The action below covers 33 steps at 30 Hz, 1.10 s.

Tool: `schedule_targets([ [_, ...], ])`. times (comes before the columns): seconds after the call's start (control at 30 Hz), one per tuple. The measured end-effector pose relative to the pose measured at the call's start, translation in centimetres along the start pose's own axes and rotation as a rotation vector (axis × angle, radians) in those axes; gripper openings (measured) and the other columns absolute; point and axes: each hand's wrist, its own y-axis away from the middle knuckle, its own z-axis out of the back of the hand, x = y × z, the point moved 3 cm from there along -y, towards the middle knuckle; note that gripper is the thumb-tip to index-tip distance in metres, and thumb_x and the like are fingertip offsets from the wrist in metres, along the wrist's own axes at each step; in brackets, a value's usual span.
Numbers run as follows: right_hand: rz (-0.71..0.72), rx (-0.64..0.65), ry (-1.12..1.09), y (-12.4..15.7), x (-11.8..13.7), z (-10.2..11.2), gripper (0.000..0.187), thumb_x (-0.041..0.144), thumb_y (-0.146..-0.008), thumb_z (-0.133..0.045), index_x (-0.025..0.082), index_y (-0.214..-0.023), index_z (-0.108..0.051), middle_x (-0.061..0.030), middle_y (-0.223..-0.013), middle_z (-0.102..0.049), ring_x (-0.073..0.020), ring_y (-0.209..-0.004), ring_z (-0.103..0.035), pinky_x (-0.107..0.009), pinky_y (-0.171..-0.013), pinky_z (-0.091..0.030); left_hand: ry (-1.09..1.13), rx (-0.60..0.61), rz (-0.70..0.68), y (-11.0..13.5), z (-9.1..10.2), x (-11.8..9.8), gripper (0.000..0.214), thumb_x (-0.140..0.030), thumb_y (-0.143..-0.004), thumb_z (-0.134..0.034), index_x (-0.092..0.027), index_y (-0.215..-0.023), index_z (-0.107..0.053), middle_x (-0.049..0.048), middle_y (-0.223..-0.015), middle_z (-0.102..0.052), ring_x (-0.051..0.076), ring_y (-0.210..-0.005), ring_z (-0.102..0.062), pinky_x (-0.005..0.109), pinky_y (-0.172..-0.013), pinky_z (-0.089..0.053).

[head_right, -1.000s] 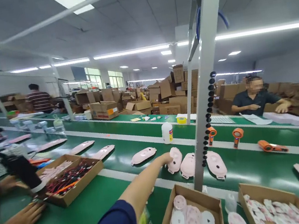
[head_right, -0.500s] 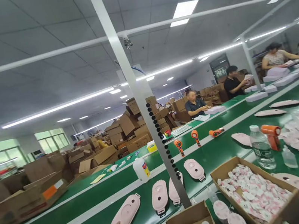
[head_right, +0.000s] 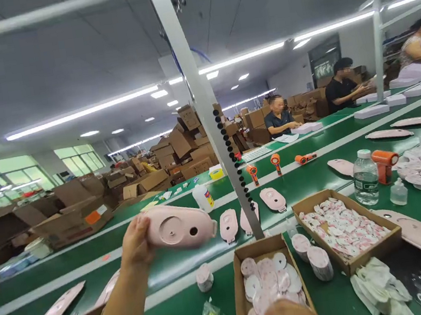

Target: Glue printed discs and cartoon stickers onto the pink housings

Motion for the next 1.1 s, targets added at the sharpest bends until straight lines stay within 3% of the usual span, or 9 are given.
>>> schedule_targets([
  [0.17,-0.204,-0.047,-0.523,0.4,1.0,-1.3,0.098,0.081,-0.079,-0.05,0.037,-0.155,-0.008,-0.0146,-0.15,-0.041,-0.0294,-0.119,-0.059,-0.048,-0.097,-0.049,0.067,0.375,0.31,8.8,-5.9,0.2,0.072,-0.043,-0.038,-0.091,-0.018,-0.098,-0.061,0.0005,-0.071,-0.065,0.015,-0.055,-0.058,0.025,-0.051,-0.048],
  [0.27,-0.339,0.055,-0.745,1.2,2.6,-1.0,0.099,0.075,-0.074,-0.065,0.033,-0.152,-0.02,-0.014,-0.143,-0.046,-0.0221,-0.1,-0.063,-0.04,-0.086,-0.053,0.146,0.537,0.443,12.6,-9.2,1.8,0.078,-0.034,-0.043,-0.093,-0.02,-0.11,-0.057,-0.001,-0.069,-0.067,0.015,-0.055,-0.061,0.024,-0.054,-0.05],
  [0.37,-0.499,-0.059,-0.753,3.0,2.7,0.8,0.078,0.058,-0.08,-0.071,0.03,-0.143,-0.035,-0.0115,-0.131,-0.053,-0.0185,-0.093,-0.061,-0.033,-0.075,-0.054,0.32,0.521,0.554,16.7,-11.2,4.1,0.073,-0.045,-0.055,-0.088,-0.02,-0.118,-0.06,0.004,-0.086,-0.073,0.021,-0.074,-0.069,0.029,-0.067,-0.055],
  [0.47,-0.468,-0.124,-0.761,4.8,2.6,2.3,0.079,0.059,-0.084,-0.065,0.029,-0.146,-0.026,-0.0119,-0.132,-0.052,-0.0188,-0.096,-0.061,-0.036,-0.08,-0.055,0.468,0.514,0.717,22.4,-12.1,7.0,0.066,-0.06,-0.066,-0.076,-0.022,-0.119,-0.066,0.0095,-0.115,-0.072,0.032,-0.113,-0.064,0.038,-0.091,-0.053],
  [0.6,-0.306,0.136,-0.57,5.3,3.1,4.6,0.083,0.056,-0.086,-0.064,0.019,-0.149,-0.027,-0.0145,-0.133,-0.056,-0.0228,-0.116,-0.058,-0.041,-0.103,-0.046,0.324,0.34,0.916,27.7,-11.7,10.4,0.049,-0.048,-0.068,-0.079,-0.02,-0.106,-0.071,0.0093,-0.098,-0.077,0.036,-0.107,-0.067,0.045,-0.094,-0.054],
  [0.7,-0.252,0.198,-0.336,5.6,3.0,8.5,0.058,0.049,-0.089,-0.062,0.02,-0.138,-0.05,-0.0102,-0.115,-0.068,-0.0196,-0.098,-0.066,-0.034,-0.09,-0.053,0.271,0.233,1.028,27.6,-11.5,11.5,0.053,-0.045,-0.058,-0.081,-0.022,-0.104,-0.072,0.0079,-0.09,-0.078,0.038,-0.098,-0.071,0.049,-0.087,-0.057],
  [0.87,-0.249,-0.104,0.12,6.7,1.5,14.6,0.025,0.029,-0.095,-0.056,0.025,-0.118,-0.064,-0.0075,-0.111,-0.069,-0.0178,-0.103,-0.066,-0.034,-0.093,-0.053,0.274,-0.019,0.902,24.4,-9.6,10.6,0.061,-0.038,-0.053,-0.07,-0.026,-0.113,-0.07,0.0056,-0.093,-0.078,0.039,-0.099,-0.07,0.053,-0.085,-0.058],
  [0.93,-0.224,-0.023,0.18,6.2,1.0,14.0,0.023,0.024,-0.096,-0.055,0.025,-0.117,-0.064,-0.0069,-0.113,-0.069,-0.0174,-0.107,-0.065,-0.032,-0.095,-0.053,0.31,-0.067,0.83,23.7,-8.8,9.8,0.062,-0.037,-0.053,-0.066,-0.025,-0.114,-0.069,0.0067,-0.094,-0.077,0.038,-0.092,-0.071,0.052,-0.081,-0.059],
  [1.1,-0.035,0.342,0.338,2.2,0.8,7.8,0.024,0.018,-0.095,-0.052,0.021,-0.114,-0.067,-0.0059,-0.114,-0.072,-0.018,-0.106,-0.066,-0.033,-0.096,-0.052,0.471,-0.09,0.733,23.0,-7.9,8.6,0.062,-0.034,-0.054,-0.065,-0.023,-0.115,-0.068,0.0075,-0.099,-0.077,0.028,-0.071,-0.071,0.042,-0.067,-0.06],
])
